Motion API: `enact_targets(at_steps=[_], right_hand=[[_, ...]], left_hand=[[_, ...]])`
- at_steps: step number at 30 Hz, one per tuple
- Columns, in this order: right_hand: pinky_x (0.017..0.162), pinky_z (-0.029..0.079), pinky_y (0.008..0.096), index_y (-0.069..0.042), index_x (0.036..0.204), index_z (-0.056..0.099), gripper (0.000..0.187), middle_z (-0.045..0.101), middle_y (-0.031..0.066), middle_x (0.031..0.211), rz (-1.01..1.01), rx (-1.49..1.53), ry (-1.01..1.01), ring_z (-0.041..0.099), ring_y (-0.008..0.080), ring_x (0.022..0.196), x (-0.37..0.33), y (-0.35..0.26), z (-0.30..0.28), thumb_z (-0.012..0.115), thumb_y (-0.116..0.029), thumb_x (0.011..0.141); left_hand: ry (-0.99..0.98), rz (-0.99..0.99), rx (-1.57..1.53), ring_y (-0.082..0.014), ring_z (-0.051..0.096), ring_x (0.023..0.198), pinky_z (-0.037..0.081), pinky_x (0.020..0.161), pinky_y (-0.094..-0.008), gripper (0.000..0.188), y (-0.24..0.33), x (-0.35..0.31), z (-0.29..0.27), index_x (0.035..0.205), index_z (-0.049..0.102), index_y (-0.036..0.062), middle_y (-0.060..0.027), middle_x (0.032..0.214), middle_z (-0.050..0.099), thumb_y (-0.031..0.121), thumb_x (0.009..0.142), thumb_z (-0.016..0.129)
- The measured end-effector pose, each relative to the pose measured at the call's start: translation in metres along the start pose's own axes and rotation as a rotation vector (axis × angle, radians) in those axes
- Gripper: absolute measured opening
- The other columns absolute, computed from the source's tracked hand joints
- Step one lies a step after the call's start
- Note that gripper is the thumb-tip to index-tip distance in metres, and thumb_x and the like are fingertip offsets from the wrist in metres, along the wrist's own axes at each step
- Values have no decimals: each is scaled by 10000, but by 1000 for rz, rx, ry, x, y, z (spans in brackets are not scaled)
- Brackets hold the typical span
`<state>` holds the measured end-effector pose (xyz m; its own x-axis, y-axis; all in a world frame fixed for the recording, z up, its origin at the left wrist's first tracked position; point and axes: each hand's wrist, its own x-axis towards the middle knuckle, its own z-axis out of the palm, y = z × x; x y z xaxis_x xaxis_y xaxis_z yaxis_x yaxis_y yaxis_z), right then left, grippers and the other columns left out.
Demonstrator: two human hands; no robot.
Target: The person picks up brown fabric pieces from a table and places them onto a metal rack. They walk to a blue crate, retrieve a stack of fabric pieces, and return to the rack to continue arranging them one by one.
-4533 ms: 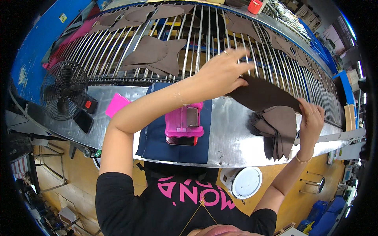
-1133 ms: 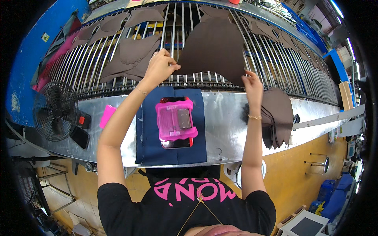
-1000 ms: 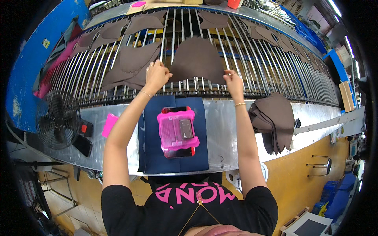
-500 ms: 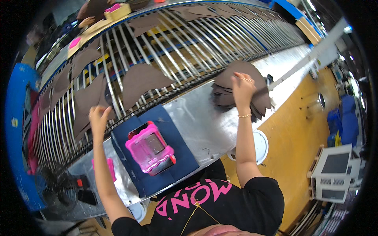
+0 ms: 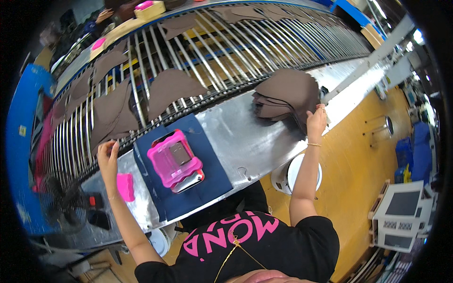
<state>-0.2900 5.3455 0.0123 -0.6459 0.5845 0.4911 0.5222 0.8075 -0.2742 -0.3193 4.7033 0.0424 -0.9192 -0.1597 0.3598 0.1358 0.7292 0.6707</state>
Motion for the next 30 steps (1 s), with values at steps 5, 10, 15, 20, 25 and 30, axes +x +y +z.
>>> enact_targets(at_steps=[5,10,15,20,25,30], right_hand=[[662,475,493,-134,1132,471,228,665,193,923,-189,143,-94,644,389,815,8,-64,-56,505,-65,918],[824,462,277,-8,1125,480,197,599,100,993,-425,995,-58,575,165,925,-20,-152,-114,551,-75,954],[910,385,245,-18,1138,466,263,448,49,1087,-465,1591,-408,442,104,1018,-64,-214,-105,607,-71,922],[784,429,240,4,1045,499,220,504,51,998,-560,1666,-840,517,112,951,-106,-254,-77,636,-83,896],[610,474,273,13,969,615,204,660,147,796,-765,1326,-967,635,197,674,-126,-281,-78,706,-98,824],[579,485,298,-23,1018,639,215,689,167,815,-909,1234,-858,678,261,667,-131,-282,-64,696,-97,825]], left_hand=[[40,102,20,-181,548,833,437,734,-287,190,48,-3,-5,964,661,30,-67,910,583,168,837,690],[95,190,8,-232,550,1015,447,821,-314,487,105,-9,1,1171,619,50,-104,1138,541,253,755,774],[71,102,-339,-191,592,960,477,818,-288,451,125,-22,-2,1164,582,-4,-107,1099,576,238,816,736],[-121,-156,-667,-102,625,631,480,549,-203,144,110,-56,-61,976,603,-22,-26,805,629,110,919,609],[139,-101,-398,-107,638,653,485,538,-205,120,95,-82,-103,980,614,-21,-30,766,614,82,921,600],[119,-109,-251,-89,625,631,476,535,-201,91,100,-93,-106,938,619,-32,-36,751,605,46,891,624]])
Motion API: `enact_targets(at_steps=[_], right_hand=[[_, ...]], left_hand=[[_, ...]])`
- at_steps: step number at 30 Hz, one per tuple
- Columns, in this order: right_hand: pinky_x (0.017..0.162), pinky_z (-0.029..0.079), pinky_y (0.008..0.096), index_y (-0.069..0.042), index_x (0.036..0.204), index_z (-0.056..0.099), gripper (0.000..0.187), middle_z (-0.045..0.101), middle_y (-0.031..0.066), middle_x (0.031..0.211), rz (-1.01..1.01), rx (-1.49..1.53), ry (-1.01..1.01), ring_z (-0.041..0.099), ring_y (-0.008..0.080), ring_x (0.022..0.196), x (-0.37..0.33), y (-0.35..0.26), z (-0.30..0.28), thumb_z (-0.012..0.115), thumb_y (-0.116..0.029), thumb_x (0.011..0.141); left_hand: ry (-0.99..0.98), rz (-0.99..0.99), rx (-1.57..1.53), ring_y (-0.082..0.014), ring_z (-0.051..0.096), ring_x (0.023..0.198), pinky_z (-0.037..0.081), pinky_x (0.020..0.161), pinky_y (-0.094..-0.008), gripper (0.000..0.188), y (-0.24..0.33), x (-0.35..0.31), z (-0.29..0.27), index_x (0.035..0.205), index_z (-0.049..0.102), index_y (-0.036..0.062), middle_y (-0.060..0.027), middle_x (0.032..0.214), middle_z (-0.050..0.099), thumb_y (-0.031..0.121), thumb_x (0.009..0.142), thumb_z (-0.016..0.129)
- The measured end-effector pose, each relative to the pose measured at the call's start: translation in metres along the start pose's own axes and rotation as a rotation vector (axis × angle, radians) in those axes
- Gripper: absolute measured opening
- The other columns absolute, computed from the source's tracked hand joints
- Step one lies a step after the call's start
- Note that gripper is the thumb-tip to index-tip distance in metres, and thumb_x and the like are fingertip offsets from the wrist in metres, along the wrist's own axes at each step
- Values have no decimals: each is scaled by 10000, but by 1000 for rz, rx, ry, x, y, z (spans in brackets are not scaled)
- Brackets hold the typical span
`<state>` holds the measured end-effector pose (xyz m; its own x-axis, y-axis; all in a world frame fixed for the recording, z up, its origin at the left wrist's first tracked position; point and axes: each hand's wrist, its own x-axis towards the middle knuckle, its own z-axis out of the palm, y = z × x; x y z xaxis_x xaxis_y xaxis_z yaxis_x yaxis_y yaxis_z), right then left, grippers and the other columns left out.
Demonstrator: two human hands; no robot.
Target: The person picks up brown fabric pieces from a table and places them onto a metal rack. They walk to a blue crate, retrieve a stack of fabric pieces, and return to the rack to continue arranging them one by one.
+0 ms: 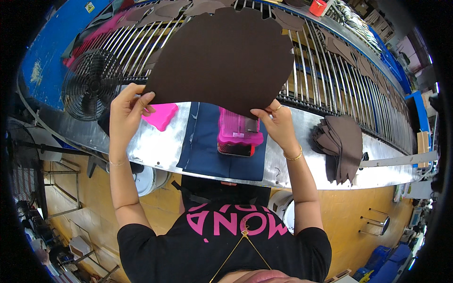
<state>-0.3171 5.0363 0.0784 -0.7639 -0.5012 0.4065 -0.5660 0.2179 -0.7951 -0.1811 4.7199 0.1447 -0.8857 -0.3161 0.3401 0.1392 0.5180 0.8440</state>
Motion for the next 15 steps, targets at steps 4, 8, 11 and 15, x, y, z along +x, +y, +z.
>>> enact_targets(at_steps=[4,8,11,15], right_hand=[[597,488,303,-25,1005,651,191,692,162,829,39,-89,-6,685,273,709,-16,11,-20,688,-78,825],[597,482,295,-10,920,668,104,697,152,813,62,-180,35,679,247,681,-45,34,-45,682,-55,828],[573,462,283,6,888,674,112,694,150,781,200,-182,125,644,191,620,-80,60,-60,708,-74,816],[501,377,270,36,672,543,292,567,95,587,281,-236,286,438,102,533,-133,89,-90,779,-106,766]], left_hand=[[-97,-6,12,-91,620,616,463,519,-206,72,-8,-2,22,920,606,-63,-48,781,574,-8,874,609],[-270,16,60,-181,631,591,465,499,-278,74,-9,4,63,914,613,-57,-99,793,568,-18,851,608],[-339,283,247,-258,623,609,484,547,-342,87,-5,18,94,901,642,-13,-106,811,579,34,828,634],[-404,430,221,-313,606,669,491,615,-401,100,9,24,136,861,676,55,-87,832,583,134,800,671]])
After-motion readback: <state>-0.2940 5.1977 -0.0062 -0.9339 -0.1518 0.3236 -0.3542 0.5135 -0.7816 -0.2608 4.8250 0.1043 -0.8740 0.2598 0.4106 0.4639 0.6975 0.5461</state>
